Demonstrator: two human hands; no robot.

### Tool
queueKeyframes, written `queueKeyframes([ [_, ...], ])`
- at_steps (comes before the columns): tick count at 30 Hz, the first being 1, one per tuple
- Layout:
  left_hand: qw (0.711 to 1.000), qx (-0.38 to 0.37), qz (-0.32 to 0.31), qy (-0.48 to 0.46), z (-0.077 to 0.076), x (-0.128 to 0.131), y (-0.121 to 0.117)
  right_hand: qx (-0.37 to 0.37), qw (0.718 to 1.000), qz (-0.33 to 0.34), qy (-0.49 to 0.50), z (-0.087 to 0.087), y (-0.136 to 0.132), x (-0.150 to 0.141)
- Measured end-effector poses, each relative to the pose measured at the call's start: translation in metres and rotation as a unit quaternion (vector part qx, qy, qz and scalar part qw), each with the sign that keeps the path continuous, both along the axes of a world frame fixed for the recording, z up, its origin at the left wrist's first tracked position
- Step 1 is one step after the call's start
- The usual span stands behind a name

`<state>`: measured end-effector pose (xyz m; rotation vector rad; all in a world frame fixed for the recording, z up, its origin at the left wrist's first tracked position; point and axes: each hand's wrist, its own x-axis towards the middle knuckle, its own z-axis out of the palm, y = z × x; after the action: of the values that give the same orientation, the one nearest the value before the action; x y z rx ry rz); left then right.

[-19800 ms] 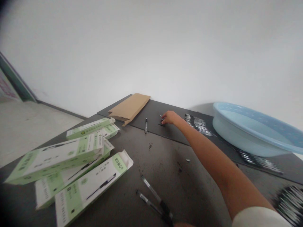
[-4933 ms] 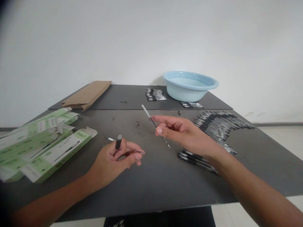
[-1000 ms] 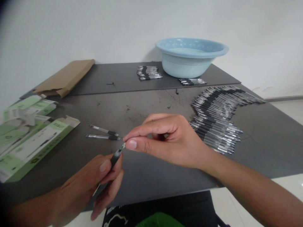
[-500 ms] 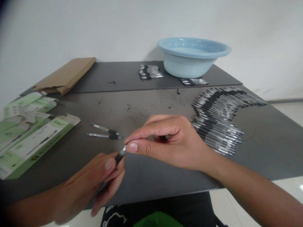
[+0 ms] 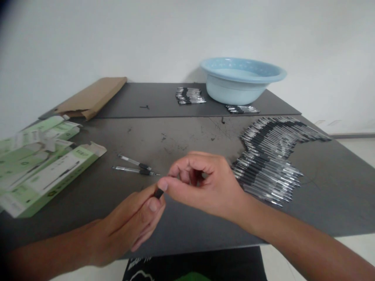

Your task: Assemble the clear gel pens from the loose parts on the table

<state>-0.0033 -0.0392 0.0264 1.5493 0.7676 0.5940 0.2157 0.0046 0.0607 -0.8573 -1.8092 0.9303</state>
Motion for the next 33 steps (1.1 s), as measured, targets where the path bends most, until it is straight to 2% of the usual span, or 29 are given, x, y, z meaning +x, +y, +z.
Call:
queueKeyframes([
  [2,1.000,0.000,-0.014,0.005,-0.005,0.001,-0.001,0.004,0.999,-0.006,0.031,-0.006,-0.001,-0.003],
  [4,1.000,0.006,0.010,0.009,-0.007,0.001,-0.003,0.001,0.999,0.022,0.050,-0.011,-0.002,-0.005],
  [7,0.998,-0.008,0.056,-0.003,-0.008,0.003,-0.005,-0.054,0.993,0.070,0.072,-0.015,-0.005,-0.010],
  [8,0.997,0.009,0.071,-0.010,-0.007,0.003,-0.005,-0.076,0.991,0.076,0.082,-0.016,-0.005,-0.013],
  [11,0.996,0.053,0.075,-0.021,-0.009,0.005,0.001,-0.112,0.986,0.066,0.108,-0.020,-0.005,-0.020],
  [15,0.995,0.073,0.057,-0.035,-0.016,0.007,0.010,-0.098,0.988,0.026,0.119,-0.034,0.000,-0.021],
  [17,0.995,0.069,0.063,-0.041,-0.021,0.008,0.011,-0.102,0.987,0.031,0.116,-0.039,0.001,-0.020],
  [19,0.995,0.050,0.066,-0.051,-0.025,0.009,0.010,-0.116,0.984,0.059,0.118,-0.038,0.000,-0.020],
  [22,0.997,0.015,0.049,-0.064,-0.027,0.009,0.007,-0.130,0.976,0.104,0.143,-0.027,-0.005,-0.025],
  [26,0.998,-0.001,0.042,-0.049,-0.025,0.010,0.005,-0.132,0.974,0.081,0.168,-0.018,-0.005,-0.031],
  [30,0.998,-0.012,0.046,-0.034,-0.026,0.010,0.004,-0.146,0.972,0.036,0.182,-0.026,-0.001,-0.031],
  [33,0.997,-0.022,0.062,-0.029,-0.028,0.006,0.001,-0.187,0.960,0.053,0.201,-0.030,-0.004,-0.028],
])
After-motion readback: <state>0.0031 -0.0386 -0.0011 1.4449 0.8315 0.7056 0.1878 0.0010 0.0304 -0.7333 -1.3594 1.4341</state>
